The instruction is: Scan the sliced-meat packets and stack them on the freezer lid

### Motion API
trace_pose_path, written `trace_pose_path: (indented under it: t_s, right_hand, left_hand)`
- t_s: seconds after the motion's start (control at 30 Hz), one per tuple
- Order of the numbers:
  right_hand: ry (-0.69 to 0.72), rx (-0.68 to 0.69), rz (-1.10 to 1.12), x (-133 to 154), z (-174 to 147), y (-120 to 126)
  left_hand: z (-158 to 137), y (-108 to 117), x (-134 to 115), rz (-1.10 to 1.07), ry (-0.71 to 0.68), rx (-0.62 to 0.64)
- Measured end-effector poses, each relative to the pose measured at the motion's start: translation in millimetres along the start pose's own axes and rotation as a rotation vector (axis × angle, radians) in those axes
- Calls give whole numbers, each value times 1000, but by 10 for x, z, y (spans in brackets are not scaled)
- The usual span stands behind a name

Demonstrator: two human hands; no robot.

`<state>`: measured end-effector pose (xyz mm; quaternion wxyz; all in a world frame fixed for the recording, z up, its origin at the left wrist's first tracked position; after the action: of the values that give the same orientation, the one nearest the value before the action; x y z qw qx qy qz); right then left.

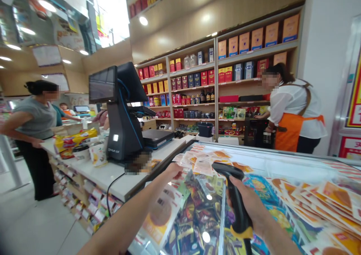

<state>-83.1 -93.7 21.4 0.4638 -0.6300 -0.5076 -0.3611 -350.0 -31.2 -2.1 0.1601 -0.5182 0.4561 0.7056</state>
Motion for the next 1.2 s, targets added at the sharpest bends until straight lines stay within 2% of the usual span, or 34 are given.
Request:
trace_pose_path:
  t_s: [0.1, 0.3, 0.43, 0.53, 0.63, 0.73, 0.87, 1.0, 1.2]
  right_hand:
    - [-12, 0, 2, 7, -18, -11]
    - [8, 10, 27, 36, 36, 39]
    - [-3, 8, 34, 29, 59, 55]
    - [-17, 4, 52, 25, 20, 28]
    - [-28, 22, 66, 19, -62, -43]
    - [-58, 67, 53, -7, -165, -143]
    - [-73, 139, 69, -61, -306, -268]
    - [-102, 177, 48, -126, -406, -350]
    - [-91, 256, 30, -190, -475, -448]
  left_hand:
    - [-19, -123, -66, 77, 52, 30]
    - [-41, -532, -172, 128, 12, -44]
    - [-59, -598, -168, 89, 67, 18]
    - [-87, -459, -110, 21, 129, 99]
    - [-156, -202, -16, -62, 146, 125]
    - [-256, 64, 84, -132, 132, 88]
    - [-381, 329, 205, -227, 70, -24]
    - [-501, 509, 322, -326, -28, -116]
    - [-694, 673, 377, -418, -102, -128]
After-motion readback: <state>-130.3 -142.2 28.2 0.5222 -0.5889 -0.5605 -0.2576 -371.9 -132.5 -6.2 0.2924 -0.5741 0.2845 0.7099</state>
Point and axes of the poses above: each hand's wrist, its own z-axis towards the middle knuckle, its own y-axis out of the back of the hand, x = y × z, the point moved 2 cm from there along z, towards the middle knuckle, and after that the axes turned 15 degrees about -x, right-handed, at the moved point
